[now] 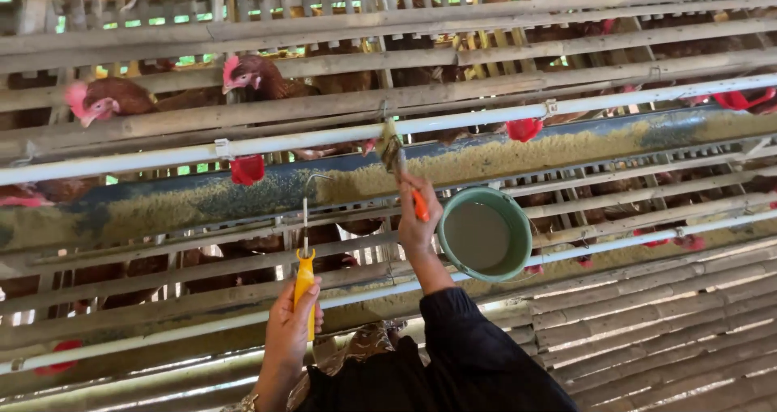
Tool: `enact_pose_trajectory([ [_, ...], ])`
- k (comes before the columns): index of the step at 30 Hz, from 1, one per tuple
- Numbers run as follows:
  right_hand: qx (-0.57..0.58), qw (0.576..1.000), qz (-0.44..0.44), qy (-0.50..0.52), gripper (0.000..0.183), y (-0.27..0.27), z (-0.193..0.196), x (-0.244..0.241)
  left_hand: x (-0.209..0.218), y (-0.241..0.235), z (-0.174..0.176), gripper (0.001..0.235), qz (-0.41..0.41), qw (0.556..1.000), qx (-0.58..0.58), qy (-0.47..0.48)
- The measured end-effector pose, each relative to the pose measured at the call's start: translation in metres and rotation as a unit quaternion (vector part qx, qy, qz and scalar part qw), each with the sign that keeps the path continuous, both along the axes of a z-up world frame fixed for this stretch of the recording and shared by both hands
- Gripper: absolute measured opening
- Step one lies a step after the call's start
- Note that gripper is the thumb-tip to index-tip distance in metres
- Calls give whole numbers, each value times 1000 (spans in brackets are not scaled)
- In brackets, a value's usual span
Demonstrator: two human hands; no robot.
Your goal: Applying a liquid treatment to a water pipe in a chicken coop using a brush and a bowl.
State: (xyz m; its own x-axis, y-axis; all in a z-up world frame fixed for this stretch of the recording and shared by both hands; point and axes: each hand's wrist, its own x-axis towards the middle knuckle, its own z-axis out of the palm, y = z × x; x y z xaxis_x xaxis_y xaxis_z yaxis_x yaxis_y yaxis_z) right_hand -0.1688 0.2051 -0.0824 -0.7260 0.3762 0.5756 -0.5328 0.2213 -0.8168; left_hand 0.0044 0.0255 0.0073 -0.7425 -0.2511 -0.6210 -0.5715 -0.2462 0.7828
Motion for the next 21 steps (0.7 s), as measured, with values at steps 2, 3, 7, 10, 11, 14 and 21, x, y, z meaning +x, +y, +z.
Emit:
enact_pose_trajectory([
  [2, 106, 992, 60, 37, 14, -6, 47, 22, 3, -1, 1, 27, -12, 1000, -14, 2],
  [3, 105, 991, 66, 41, 14, -7, 50, 11, 0, -1, 1, 27, -6, 1000, -15, 5],
  [7, 231, 973, -17, 7, 11, -26, 27, -2, 12, -6, -3, 33, 21, 1000, -7, 6],
  [10, 202, 979, -10, 1, 14, -31, 25, -7, 12, -16, -2, 33, 10, 1000, -2, 5],
  [11, 173, 985, 5, -9, 17, -29, 28, -3, 13, -20, 0, 31, 6, 1000, 3, 0],
  [14, 212, 975, -26, 55, 11, -33, 62, 19, 14, -37, -10, 31, 7, 1000, 9, 10],
  [21, 219, 972, -78, -23, 12, -91, 19, -10, 10, -73, -19, 34, -16, 999, 12, 28],
])
